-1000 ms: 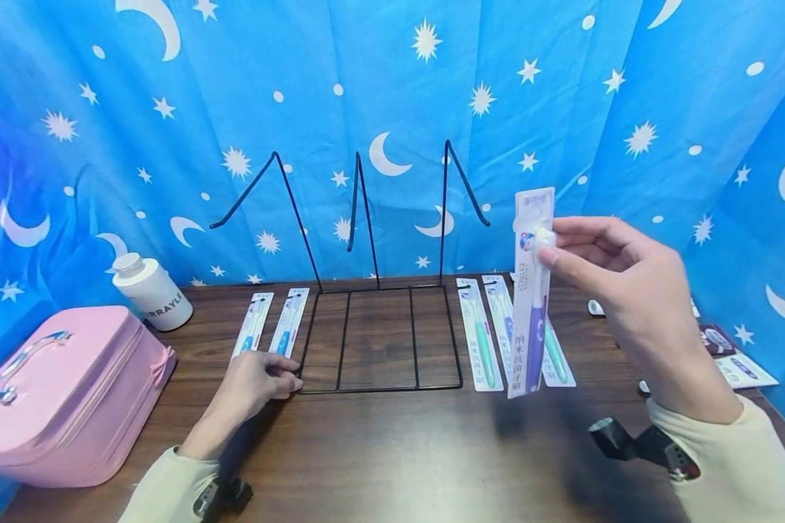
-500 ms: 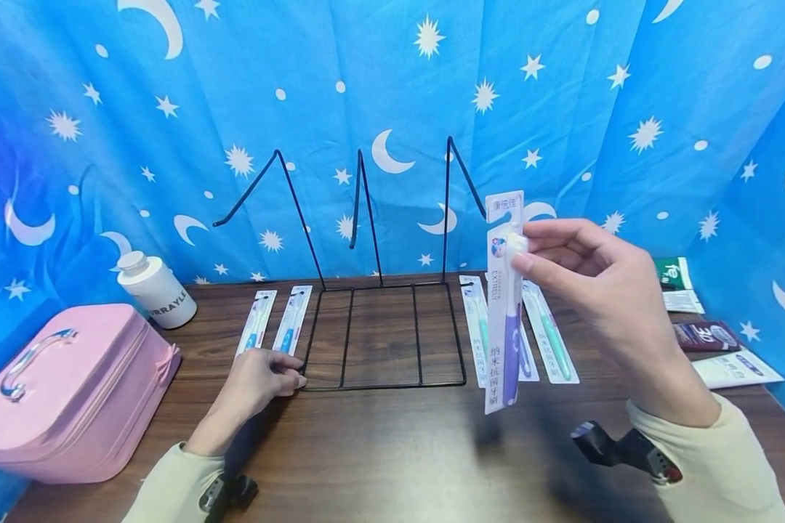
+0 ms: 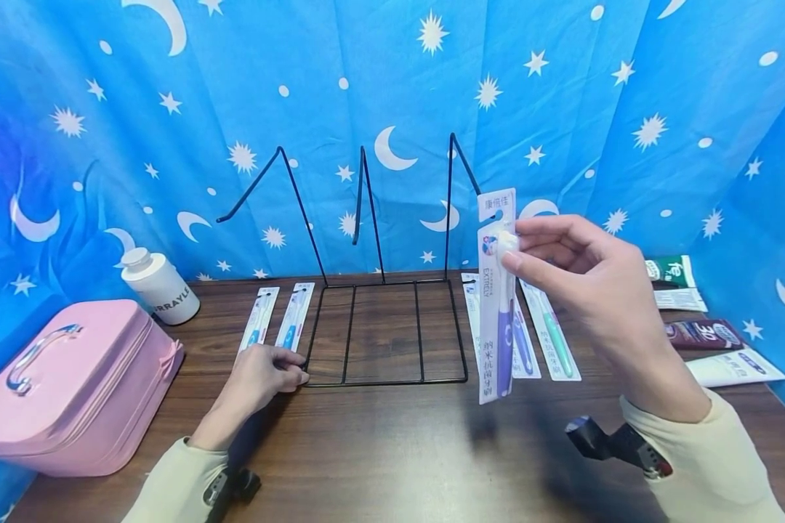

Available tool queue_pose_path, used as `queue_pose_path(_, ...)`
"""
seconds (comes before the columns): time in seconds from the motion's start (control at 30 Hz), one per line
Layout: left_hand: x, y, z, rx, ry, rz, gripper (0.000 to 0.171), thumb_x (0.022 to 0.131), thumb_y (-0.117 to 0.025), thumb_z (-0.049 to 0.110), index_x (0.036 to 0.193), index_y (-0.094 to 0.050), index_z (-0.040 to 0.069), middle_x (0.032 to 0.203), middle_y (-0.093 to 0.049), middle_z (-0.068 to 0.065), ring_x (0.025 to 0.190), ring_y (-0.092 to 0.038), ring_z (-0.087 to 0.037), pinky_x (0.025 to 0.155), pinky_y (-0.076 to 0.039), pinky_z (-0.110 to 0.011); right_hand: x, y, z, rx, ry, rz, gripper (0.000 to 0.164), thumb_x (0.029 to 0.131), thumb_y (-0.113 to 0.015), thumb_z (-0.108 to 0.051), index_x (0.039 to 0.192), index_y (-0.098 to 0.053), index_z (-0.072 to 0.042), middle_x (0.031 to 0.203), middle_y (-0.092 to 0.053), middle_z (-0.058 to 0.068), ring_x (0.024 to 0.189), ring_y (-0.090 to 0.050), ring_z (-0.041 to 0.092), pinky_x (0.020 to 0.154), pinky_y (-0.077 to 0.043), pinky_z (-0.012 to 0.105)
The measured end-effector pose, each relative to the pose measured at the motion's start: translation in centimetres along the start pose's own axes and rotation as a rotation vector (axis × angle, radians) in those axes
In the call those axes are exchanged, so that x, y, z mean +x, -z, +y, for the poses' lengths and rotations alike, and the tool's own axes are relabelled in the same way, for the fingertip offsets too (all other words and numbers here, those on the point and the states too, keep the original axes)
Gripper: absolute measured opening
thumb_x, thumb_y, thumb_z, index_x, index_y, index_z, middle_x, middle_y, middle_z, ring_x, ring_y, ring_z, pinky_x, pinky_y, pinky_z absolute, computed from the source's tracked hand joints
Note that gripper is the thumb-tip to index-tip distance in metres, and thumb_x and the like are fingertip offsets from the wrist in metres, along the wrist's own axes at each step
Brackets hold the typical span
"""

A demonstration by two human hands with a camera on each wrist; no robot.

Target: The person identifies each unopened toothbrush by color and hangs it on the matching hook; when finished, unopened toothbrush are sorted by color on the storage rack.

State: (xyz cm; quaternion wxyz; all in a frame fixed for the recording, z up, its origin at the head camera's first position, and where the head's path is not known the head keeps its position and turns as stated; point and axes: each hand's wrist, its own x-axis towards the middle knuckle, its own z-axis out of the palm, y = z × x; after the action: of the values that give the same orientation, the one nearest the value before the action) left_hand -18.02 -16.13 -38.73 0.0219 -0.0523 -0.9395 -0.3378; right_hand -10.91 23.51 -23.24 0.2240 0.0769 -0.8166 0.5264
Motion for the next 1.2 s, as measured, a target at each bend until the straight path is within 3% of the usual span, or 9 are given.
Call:
queue_pose_path(0.37,0.0,0.0,0.1,-0.008,0.023,-0.005,0.014,0.073,-0.083,0.007,0.085,-0.077,0.007,0.074,-0.068,0.003,0.070,-0.056,-0.013,0.063,-0.046,-0.029,0.7,-0.5,0.2,-0.011,0.024,-0.036,0.045,0.084,-0.075,-0.008,0.127,-0.062,-0.010,0.108,-0.066,0.009,0.091,-0.065,0.017,0.070,-0.050,0.017)
queue_pose_path(0.83,0.1,0.1,0.3,-0.001,0.047,-0.014,0.015,0.073,-0.082,0.008,0.087,-0.077,0.008,0.077,-0.068,0.002,0.073,-0.056,-0.015,0.067,-0.046,-0.030,2.4,-1.6,1.1,-0.073,0.058,0.007,0.043,0.085,-0.076,-0.018,0.126,-0.063,-0.016,0.108,-0.067,0.002,0.095,-0.064,0.011,0.075,-0.046,0.015)
queue_pose_path(1.03,0.1,0.0,0.2,-0.003,0.055,-0.015,0.015,0.073,-0.082,0.009,0.087,-0.077,0.008,0.077,-0.068,0.002,0.073,-0.056,-0.016,0.066,-0.045,-0.029,4.2,-2.6,1.9,-0.104,0.044,0.032,0.043,0.087,-0.074,-0.028,0.126,-0.062,-0.018,0.113,-0.066,0.001,0.099,-0.063,0.009,0.082,-0.041,0.022)
queue_pose_path(1.2,0.3,-0.1,0.2,-0.016,0.060,-0.017,0.015,0.073,-0.082,0.007,0.087,-0.076,0.007,0.074,-0.067,0.002,0.068,-0.056,-0.014,0.061,-0.044,-0.028,6.0,-3.2,2.9,-0.092,0.032,0.043,0.044,0.087,-0.073,-0.031,0.128,-0.061,-0.019,0.123,-0.063,0.003,0.113,-0.060,0.015,0.097,-0.039,0.034)
